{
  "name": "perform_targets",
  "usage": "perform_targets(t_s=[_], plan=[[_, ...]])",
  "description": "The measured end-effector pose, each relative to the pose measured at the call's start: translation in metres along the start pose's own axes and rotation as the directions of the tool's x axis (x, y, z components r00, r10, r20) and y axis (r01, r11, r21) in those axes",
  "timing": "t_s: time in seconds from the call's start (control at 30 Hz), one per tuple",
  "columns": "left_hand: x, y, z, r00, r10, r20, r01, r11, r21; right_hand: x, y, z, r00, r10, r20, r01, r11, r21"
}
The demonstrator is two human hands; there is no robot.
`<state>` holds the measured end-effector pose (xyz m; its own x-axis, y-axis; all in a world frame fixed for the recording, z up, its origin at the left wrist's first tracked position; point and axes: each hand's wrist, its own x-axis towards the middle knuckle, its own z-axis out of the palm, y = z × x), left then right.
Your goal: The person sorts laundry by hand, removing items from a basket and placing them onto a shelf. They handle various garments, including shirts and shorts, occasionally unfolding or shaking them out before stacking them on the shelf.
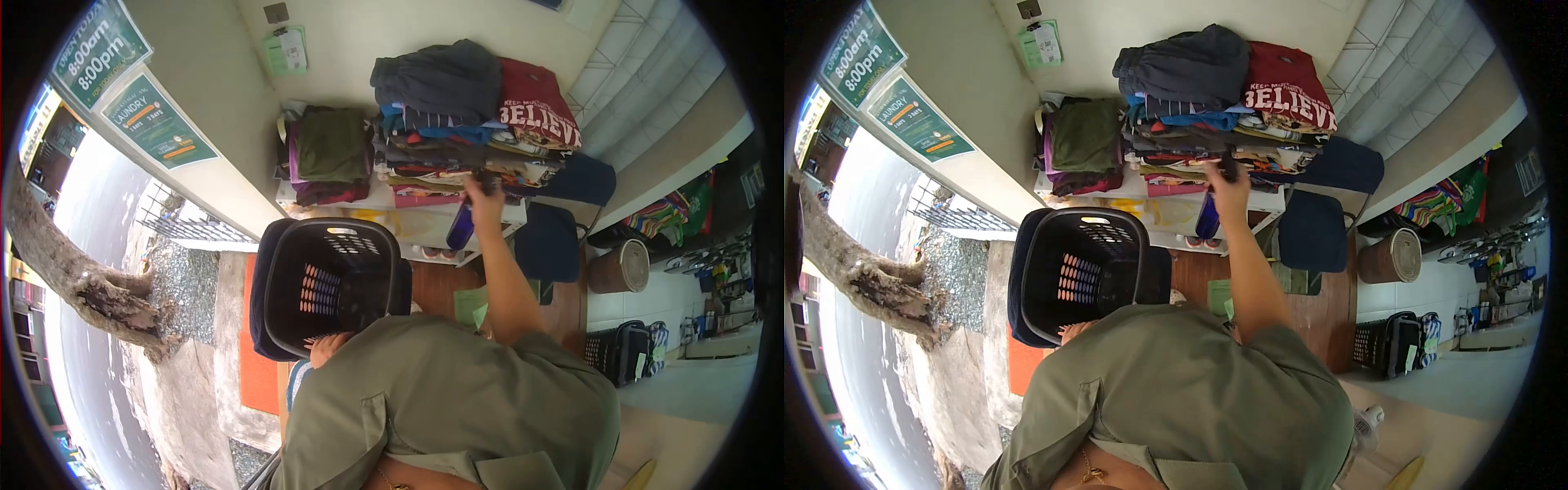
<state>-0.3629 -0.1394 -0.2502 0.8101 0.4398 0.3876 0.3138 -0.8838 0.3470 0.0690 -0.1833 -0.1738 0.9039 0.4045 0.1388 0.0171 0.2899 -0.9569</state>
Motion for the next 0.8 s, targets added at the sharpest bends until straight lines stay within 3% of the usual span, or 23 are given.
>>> perform_targets(t_s=[0.07, 0.13, 0.23, 0.33, 0.4, 0.47, 0.57, 0.67, 0.8], plan=[[-0.004, -0.002, 0.006, 1.000, -0.001, 0.003, 0.001, 0.999, 0.034, 0.015, 0.001, -0.016, 0.974, 0.057, -0.219, -0.019, 0.985, 0.172], [-0.003, -0.007, 0.008, 0.998, 0.053, -0.024, -0.052, 0.997, 0.061, 0.020, -0.003, -0.032, 0.945, 0.123, -0.304, -0.071, 0.982, 0.176], [-0.004, -0.005, 0.008, 1.000, 0.019, -0.024, -0.017, 0.997, 0.076, 0.014, -0.006, -0.030, 0.989, 0.004, -0.151, 0.006, 0.998, 0.064], [-0.010, -0.005, 0.016, 0.996, -0.093, -0.005, 0.093, 0.995, 0.032, 0.004, -0.008, 0.003, 0.971, 0.179, 0.156, -0.146, 0.968, -0.203], [-0.017, -0.005, 0.023, 0.988, -0.156, 0.008, 0.156, 0.988, -0.003, -0.008, -0.014, 0.048, 0.906, 0.253, 0.339, -0.168, 0.951, -0.259], [-0.019, -0.004, 0.024, 0.981, -0.195, 0.020, 0.195, 0.980, -0.027, 0.000, 0.017, 0.081, 0.827, 0.277, 0.489, -0.058, 0.908, -0.416], [-0.012, 0.005, 0.019, 0.964, -0.264, -0.024, 0.263, 0.964, -0.030, 0.009, 0.059, 0.123, 0.682, 0.233, 0.693, 0.446, 0.619, -0.647], [-0.007, 0.011, 0.009, 0.938, -0.348, 0.000, 0.347, 0.937, -0.037, 0.006, 0.080, 0.150, 0.662, 0.336, 0.669, 0.416, 0.578, -0.702], [-0.009, 0.009, 0.005, 0.919, -0.395, 0.008, 0.395, 0.918, -0.031, 0.022, 0.112, 0.177, 0.707, 0.379, 0.597, 0.303, 0.600, -0.740]])
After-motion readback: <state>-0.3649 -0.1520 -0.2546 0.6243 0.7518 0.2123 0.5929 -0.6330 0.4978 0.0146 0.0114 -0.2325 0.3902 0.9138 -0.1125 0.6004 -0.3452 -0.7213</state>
